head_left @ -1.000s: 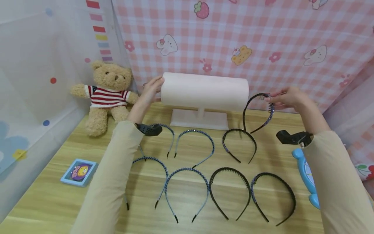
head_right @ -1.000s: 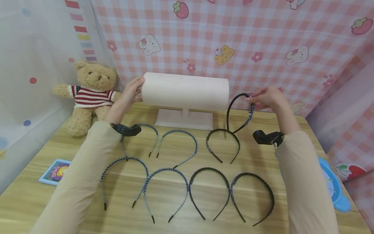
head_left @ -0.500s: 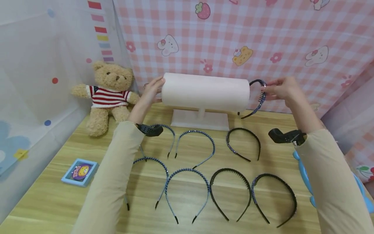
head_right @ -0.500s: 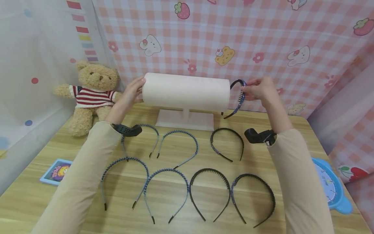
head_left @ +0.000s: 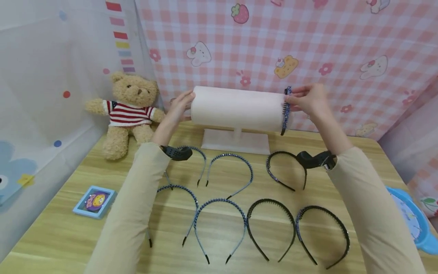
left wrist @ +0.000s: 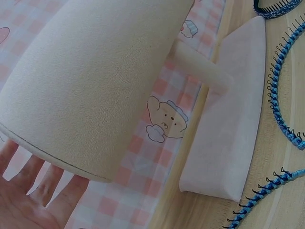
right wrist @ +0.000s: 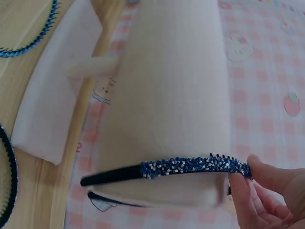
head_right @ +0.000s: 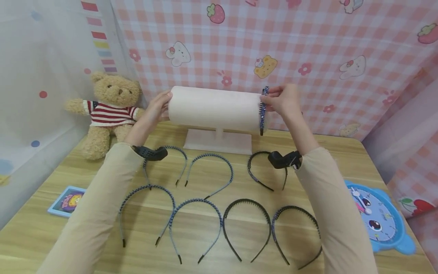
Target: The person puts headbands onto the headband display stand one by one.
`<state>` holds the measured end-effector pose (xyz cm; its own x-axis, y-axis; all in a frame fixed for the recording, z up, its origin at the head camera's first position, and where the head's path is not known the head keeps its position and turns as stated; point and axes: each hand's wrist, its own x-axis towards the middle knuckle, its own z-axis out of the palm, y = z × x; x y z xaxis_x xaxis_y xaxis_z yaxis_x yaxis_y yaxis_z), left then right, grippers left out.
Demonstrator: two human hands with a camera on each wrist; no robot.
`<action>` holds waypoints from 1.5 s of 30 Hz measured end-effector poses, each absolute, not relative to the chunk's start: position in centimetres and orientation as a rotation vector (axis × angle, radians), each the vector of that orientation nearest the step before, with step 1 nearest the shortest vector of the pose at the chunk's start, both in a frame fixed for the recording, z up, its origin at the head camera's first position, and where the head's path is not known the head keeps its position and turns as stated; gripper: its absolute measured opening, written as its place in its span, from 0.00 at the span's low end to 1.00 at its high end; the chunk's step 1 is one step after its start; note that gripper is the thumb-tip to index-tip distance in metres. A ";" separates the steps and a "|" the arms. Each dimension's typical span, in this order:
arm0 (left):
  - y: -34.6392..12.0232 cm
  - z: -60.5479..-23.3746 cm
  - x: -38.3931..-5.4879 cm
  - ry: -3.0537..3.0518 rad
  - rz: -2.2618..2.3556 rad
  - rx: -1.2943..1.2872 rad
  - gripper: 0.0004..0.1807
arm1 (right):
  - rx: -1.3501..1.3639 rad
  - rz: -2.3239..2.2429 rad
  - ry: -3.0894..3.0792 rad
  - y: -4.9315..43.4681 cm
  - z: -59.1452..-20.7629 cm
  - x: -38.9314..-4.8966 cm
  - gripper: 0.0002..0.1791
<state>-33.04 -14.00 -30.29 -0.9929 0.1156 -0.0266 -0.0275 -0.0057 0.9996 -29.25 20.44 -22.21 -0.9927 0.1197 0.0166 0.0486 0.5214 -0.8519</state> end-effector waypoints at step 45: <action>-13.8 -30.7 -33.1 2.166 2.150 0.102 0.30 | 0.788 0.491 -2.840 18.1 -25.8 -31.4 0.53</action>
<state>-33.13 -13.75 -30.67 -0.9939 0.1090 -0.0155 -0.0147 0.0083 0.9999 -31.41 18.08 -25.79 -0.8498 -0.4732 0.2320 -0.5236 0.8081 -0.2698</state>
